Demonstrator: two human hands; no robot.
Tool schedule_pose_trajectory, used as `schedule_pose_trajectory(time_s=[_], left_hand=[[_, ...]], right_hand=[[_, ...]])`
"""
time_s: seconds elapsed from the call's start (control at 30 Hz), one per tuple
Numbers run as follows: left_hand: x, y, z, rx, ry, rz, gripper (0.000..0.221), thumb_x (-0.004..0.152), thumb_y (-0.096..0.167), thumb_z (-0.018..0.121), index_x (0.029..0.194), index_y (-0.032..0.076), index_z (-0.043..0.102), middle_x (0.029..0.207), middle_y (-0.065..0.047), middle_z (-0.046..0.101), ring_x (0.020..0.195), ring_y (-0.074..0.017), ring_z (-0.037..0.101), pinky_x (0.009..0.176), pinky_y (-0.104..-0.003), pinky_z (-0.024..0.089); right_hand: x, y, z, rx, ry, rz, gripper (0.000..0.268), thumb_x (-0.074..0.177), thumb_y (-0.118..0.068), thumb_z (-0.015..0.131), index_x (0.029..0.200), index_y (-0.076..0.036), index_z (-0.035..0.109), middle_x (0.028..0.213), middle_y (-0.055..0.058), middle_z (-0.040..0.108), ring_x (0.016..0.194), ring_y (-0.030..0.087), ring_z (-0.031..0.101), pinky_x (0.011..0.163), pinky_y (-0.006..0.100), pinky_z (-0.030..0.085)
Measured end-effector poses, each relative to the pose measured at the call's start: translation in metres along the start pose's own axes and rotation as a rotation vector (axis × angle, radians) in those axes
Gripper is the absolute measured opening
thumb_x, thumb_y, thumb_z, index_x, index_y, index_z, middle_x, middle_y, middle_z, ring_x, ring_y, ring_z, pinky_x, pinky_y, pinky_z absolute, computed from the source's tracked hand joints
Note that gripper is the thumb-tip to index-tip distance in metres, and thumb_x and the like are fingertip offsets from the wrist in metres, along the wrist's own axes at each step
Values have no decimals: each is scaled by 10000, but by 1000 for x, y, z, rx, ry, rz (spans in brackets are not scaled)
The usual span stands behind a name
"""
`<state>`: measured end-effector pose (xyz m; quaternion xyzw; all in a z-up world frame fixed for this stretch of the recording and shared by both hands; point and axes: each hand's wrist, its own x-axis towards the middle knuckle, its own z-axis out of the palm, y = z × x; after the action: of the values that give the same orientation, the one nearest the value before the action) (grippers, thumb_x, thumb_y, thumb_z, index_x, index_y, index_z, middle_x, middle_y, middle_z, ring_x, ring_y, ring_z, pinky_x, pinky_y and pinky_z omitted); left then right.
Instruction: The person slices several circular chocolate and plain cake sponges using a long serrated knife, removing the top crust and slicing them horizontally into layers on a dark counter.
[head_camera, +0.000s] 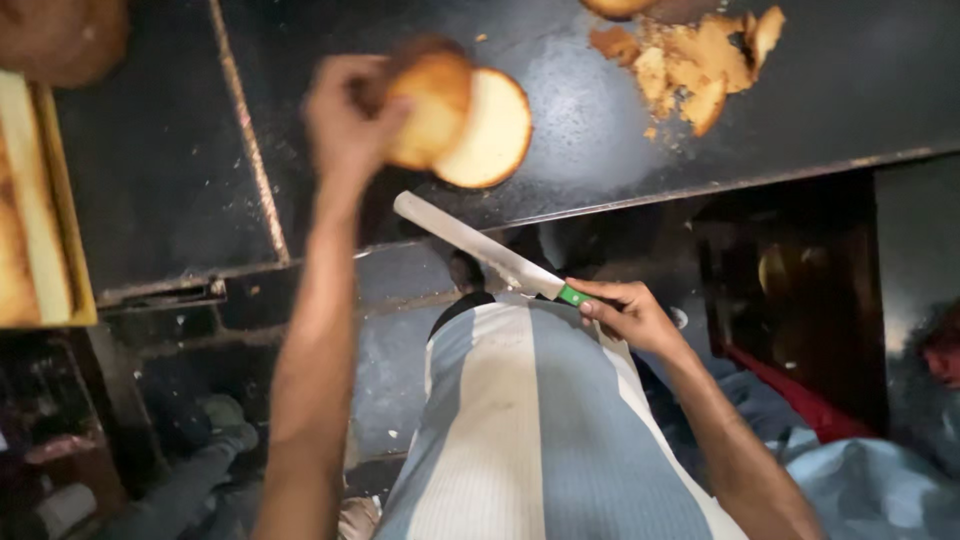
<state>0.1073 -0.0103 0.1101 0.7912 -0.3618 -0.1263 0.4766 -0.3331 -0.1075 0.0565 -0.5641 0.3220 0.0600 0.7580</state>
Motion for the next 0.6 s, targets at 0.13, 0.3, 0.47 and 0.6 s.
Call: schedule_pose_trajectory(time_s=[0.13, 0.3, 0.47, 0.6], left_hand=[[-11, -10, -39, 121, 174, 208, 368, 925, 57, 843, 1185, 31, 585, 1247, -125, 737, 1124, -277, 760, 961, -363, 619], [-46, -34, -5, 599, 121, 334, 327, 960, 71, 765, 1246, -34, 647, 1233, -211, 687, 1122, -420, 663, 998, -480, 519], [-32, -19, 64, 544, -34, 355, 173, 1054, 151, 710, 1204, 83, 655, 1460, -158, 625, 1381, -382, 540, 1200, -491, 429], [-3, -9, 112, 672, -232, 398, 660, 1005, 344, 720, 1484, -37, 471, 1533, -271, 422, 1375, -474, 408, 1115, -579, 343]], right_hand=[[2, 22, -6, 73, 66, -33, 402, 944, -143, 714, 1346, -147, 696, 777, 10, 733, 507, 22, 465, 431, 222, 389], [29, 25, 6, 231, 435, -239, 421, 1013, -175, 641, 1428, -109, 618, 774, 18, 691, 519, 28, 524, 453, 201, 419], [64, 13, 19, 361, 534, -166, 419, 1022, -175, 637, 1430, -80, 616, 780, 24, 671, 472, 47, 484, 425, 213, 391], [85, 8, 27, 445, 493, -224, 408, 1028, -184, 625, 1423, -82, 613, 789, 20, 671, 446, 49, 465, 403, 219, 373]])
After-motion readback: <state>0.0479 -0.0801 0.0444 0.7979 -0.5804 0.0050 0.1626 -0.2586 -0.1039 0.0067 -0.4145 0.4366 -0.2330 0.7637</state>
